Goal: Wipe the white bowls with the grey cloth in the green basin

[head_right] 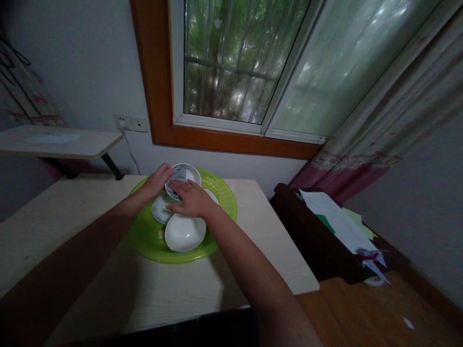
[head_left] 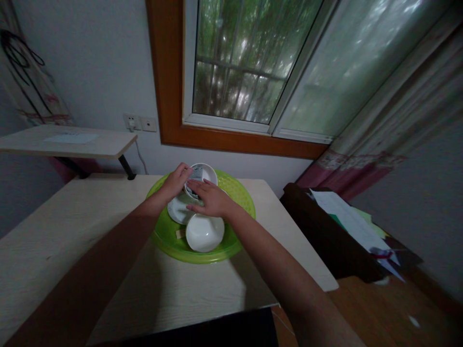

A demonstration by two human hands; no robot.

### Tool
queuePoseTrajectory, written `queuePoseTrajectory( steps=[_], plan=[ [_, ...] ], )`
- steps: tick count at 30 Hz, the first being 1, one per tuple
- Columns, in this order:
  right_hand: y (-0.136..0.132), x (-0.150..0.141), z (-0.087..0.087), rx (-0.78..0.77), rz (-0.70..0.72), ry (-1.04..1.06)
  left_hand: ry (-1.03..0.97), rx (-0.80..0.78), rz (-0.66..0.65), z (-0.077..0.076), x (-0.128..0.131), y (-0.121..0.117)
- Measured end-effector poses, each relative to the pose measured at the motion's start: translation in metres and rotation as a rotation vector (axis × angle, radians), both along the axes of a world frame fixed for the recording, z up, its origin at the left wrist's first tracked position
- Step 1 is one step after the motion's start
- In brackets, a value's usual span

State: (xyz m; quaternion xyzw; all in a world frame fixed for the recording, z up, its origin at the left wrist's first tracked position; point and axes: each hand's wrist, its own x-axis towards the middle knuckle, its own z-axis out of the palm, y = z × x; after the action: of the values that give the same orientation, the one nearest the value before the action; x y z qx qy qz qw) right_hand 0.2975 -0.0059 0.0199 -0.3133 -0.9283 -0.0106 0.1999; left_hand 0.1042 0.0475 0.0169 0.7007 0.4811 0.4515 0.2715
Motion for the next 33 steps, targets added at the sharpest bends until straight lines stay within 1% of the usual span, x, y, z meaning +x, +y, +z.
queuePoseTrajectory(
  steps=[4,8,13,17,22,25,28,33],
  plan=[
    [0.007,0.002,-0.004,0.067,-0.08,-0.016,-0.015,-0.009,-0.042,0.001,0.001,-0.002],
    [0.006,0.004,-0.002,0.14,-0.191,-0.038,0.005,0.017,-0.053,0.001,0.001,-0.004],
    [-0.003,0.0,0.004,0.181,-0.354,-0.047,0.031,0.02,0.03,0.006,0.0,-0.005],
    [-0.008,-0.003,0.011,0.197,-0.424,-0.069,0.029,0.053,0.11,0.008,-0.002,-0.004],
    [-0.01,-0.007,0.018,0.178,-0.441,-0.148,0.025,0.077,0.172,0.01,-0.003,-0.005],
    [-0.01,-0.007,0.021,0.162,-0.431,-0.203,0.027,0.081,0.188,0.012,-0.003,-0.006],
    [-0.009,-0.005,0.021,0.161,-0.388,-0.227,0.038,0.086,0.199,0.012,-0.004,-0.005],
    [-0.008,-0.002,0.018,0.165,-0.262,-0.217,0.057,0.094,0.198,0.01,-0.005,-0.005]
  ],
)
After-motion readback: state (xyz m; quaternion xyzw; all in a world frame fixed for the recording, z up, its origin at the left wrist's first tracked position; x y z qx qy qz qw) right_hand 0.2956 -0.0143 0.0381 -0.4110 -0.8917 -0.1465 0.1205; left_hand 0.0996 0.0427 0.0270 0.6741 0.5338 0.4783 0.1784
